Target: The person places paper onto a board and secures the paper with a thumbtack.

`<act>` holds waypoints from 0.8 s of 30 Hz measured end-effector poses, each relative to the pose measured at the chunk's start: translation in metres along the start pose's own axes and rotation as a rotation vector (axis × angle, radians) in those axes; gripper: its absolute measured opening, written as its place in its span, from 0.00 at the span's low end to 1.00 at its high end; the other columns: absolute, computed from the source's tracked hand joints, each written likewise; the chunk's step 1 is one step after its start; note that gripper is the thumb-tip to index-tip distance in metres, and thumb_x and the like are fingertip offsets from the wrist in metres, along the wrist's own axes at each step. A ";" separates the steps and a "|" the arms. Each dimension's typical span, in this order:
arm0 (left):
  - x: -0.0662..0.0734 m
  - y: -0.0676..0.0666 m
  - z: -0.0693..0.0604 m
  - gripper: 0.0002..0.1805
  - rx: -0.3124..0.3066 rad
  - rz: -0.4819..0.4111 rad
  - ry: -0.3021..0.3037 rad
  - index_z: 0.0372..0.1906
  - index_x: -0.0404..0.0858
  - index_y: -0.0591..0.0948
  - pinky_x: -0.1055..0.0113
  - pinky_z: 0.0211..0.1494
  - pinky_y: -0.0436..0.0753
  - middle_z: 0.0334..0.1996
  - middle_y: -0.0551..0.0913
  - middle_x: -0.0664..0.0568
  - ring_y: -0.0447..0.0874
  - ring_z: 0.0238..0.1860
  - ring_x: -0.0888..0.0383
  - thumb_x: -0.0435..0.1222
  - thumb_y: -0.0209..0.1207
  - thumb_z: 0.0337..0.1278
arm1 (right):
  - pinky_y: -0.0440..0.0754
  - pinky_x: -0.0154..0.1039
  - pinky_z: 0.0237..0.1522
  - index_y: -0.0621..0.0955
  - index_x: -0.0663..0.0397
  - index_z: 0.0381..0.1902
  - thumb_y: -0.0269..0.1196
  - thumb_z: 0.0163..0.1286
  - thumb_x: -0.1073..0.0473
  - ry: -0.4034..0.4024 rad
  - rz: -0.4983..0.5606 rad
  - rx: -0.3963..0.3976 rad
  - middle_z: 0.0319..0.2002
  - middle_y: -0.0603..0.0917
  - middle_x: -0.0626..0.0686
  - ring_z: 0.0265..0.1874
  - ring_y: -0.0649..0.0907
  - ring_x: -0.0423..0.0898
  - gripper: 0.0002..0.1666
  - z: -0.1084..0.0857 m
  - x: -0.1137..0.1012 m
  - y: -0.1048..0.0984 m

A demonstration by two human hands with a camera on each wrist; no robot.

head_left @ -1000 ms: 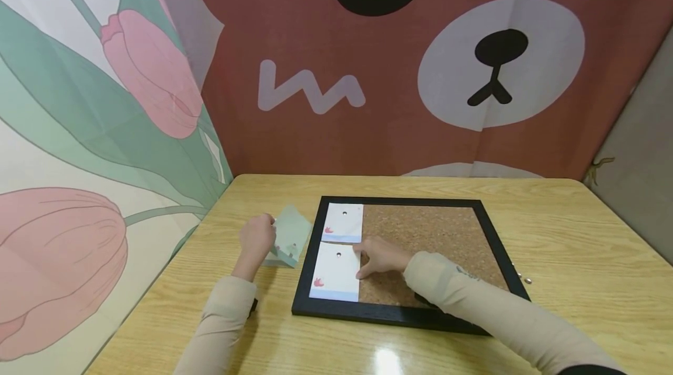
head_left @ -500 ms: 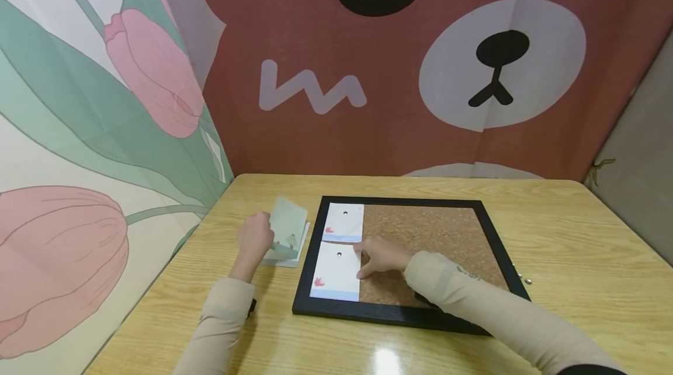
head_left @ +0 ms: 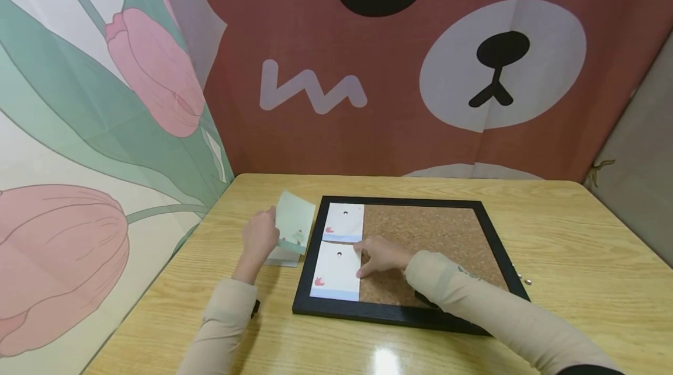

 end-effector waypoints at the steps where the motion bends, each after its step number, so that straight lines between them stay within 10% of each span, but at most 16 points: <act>1: 0.001 0.000 0.000 0.29 0.004 -0.010 0.002 0.58 0.30 0.69 0.69 0.16 0.70 0.38 0.79 0.38 0.74 0.27 0.51 0.21 0.55 0.43 | 0.57 0.33 0.20 0.72 0.60 0.22 0.70 0.49 0.56 -0.001 -0.002 0.001 0.17 0.62 0.46 0.18 0.60 0.39 0.18 0.000 0.000 0.000; 9: 0.012 0.003 -0.004 0.33 0.011 -0.131 0.031 0.64 0.40 0.64 0.70 0.15 0.63 0.18 0.72 0.47 0.63 0.16 0.56 0.21 0.51 0.49 | 0.58 0.33 0.21 0.72 0.63 0.22 0.69 0.50 0.56 0.018 0.028 -0.006 0.17 0.60 0.46 0.18 0.61 0.40 0.19 0.001 0.005 0.001; 18: 0.025 0.005 -0.007 0.31 -0.011 -0.223 0.047 0.60 0.37 0.69 0.70 0.18 0.67 0.26 0.77 0.46 0.68 0.20 0.56 0.19 0.51 0.45 | 0.58 0.33 0.21 0.73 0.60 0.22 0.69 0.51 0.55 0.004 0.050 0.012 0.16 0.60 0.45 0.18 0.60 0.40 0.17 0.000 0.006 -0.003; 24: 0.037 0.011 -0.011 0.26 -0.053 -0.302 0.055 0.60 0.35 0.69 0.70 0.21 0.71 0.29 0.77 0.45 0.71 0.23 0.56 0.22 0.51 0.53 | 0.69 0.36 0.26 0.79 0.63 0.40 0.69 0.51 0.53 0.074 0.032 0.025 0.26 0.76 0.50 0.24 0.70 0.40 0.23 -0.001 0.010 -0.008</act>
Point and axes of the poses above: each hand's wrist, its own z-axis towards the middle knuckle, its own y-axis out of the palm, x = y × z, the point moved 10 cm from there along z, towards the middle knuckle
